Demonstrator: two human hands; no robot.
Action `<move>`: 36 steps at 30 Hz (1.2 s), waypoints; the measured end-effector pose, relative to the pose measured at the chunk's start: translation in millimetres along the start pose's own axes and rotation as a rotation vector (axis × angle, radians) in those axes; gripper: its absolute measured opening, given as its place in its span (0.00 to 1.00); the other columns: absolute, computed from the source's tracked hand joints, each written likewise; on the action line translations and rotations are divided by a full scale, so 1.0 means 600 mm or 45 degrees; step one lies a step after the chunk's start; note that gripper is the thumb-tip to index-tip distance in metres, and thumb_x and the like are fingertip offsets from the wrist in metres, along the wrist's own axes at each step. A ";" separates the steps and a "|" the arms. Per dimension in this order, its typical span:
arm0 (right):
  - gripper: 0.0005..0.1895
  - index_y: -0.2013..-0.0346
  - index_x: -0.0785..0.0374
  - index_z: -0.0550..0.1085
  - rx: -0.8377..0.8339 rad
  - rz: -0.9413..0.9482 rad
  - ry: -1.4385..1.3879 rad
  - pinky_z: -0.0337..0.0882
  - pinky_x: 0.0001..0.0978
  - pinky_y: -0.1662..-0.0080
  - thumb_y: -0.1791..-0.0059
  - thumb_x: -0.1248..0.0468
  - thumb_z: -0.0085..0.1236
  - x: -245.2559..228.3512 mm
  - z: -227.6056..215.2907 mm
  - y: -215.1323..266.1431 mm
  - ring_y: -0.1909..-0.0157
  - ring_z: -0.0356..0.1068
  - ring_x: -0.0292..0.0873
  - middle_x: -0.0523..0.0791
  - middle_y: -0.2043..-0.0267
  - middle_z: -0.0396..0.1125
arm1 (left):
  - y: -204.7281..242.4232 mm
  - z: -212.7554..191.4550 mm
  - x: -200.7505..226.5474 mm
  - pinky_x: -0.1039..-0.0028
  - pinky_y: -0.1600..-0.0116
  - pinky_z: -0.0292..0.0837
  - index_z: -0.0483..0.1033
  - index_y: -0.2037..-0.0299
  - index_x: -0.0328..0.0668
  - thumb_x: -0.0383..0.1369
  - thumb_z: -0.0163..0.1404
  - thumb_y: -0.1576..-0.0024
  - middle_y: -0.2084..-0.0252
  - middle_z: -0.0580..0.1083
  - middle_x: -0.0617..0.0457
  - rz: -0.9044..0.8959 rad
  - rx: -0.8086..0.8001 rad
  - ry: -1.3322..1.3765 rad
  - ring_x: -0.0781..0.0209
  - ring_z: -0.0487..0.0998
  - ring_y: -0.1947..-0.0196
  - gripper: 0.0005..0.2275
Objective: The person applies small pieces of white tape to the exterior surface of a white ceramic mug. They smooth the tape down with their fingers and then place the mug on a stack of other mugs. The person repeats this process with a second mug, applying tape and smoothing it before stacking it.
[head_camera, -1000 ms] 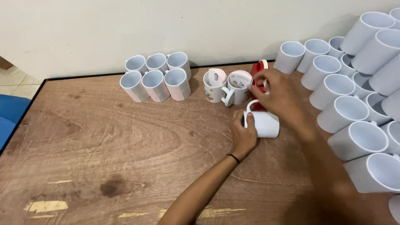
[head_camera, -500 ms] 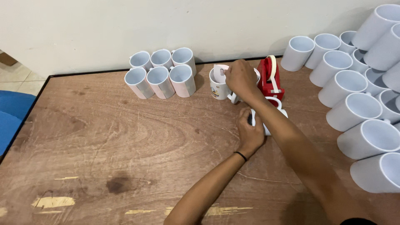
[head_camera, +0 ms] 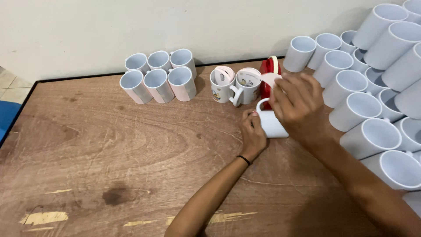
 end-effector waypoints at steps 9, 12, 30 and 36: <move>0.14 0.58 0.62 0.76 -0.393 0.272 -0.373 0.54 0.64 0.36 0.55 0.60 0.58 -0.054 0.035 0.208 0.40 0.69 0.51 0.50 0.48 0.71 | 0.006 -0.002 -0.012 0.56 0.41 0.61 0.73 0.65 0.24 0.40 0.33 0.35 0.50 0.69 0.33 -0.067 -0.101 0.005 0.39 0.72 0.50 0.22; 0.13 0.56 0.61 0.76 -0.446 0.347 -0.491 0.53 0.62 0.36 0.54 0.68 0.51 -0.053 0.029 0.206 0.38 0.66 0.49 0.47 0.45 0.68 | 0.012 -0.005 -0.013 0.60 0.38 0.59 0.74 0.63 0.26 0.42 0.32 0.34 0.48 0.68 0.37 -0.136 -0.068 0.075 0.46 0.70 0.46 0.23; 0.19 0.50 0.53 0.76 -0.319 0.336 -0.920 0.62 0.50 0.43 0.56 0.59 0.62 0.004 0.018 0.224 0.40 0.62 0.59 0.50 0.40 0.62 | 0.046 -0.022 -0.004 0.59 0.34 0.52 0.72 0.60 0.32 0.40 0.46 0.45 0.46 0.62 0.43 -0.060 -0.334 0.279 0.51 0.61 0.41 0.15; 0.22 0.51 0.60 0.75 -0.193 0.381 -1.222 0.63 0.56 0.39 0.60 0.62 0.65 -0.004 0.025 0.260 0.37 0.61 0.66 0.57 0.42 0.59 | 0.055 -0.034 0.009 0.62 0.36 0.53 0.73 0.57 0.32 0.44 0.42 0.48 0.44 0.61 0.44 -0.026 -0.381 0.326 0.54 0.61 0.41 0.20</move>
Point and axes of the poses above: each hand's wrist, its own y-axis away from the middle knuckle, its own z-axis out of the palm, x = y × z, the point moved 7 cm from there along -y, towards the middle knuckle
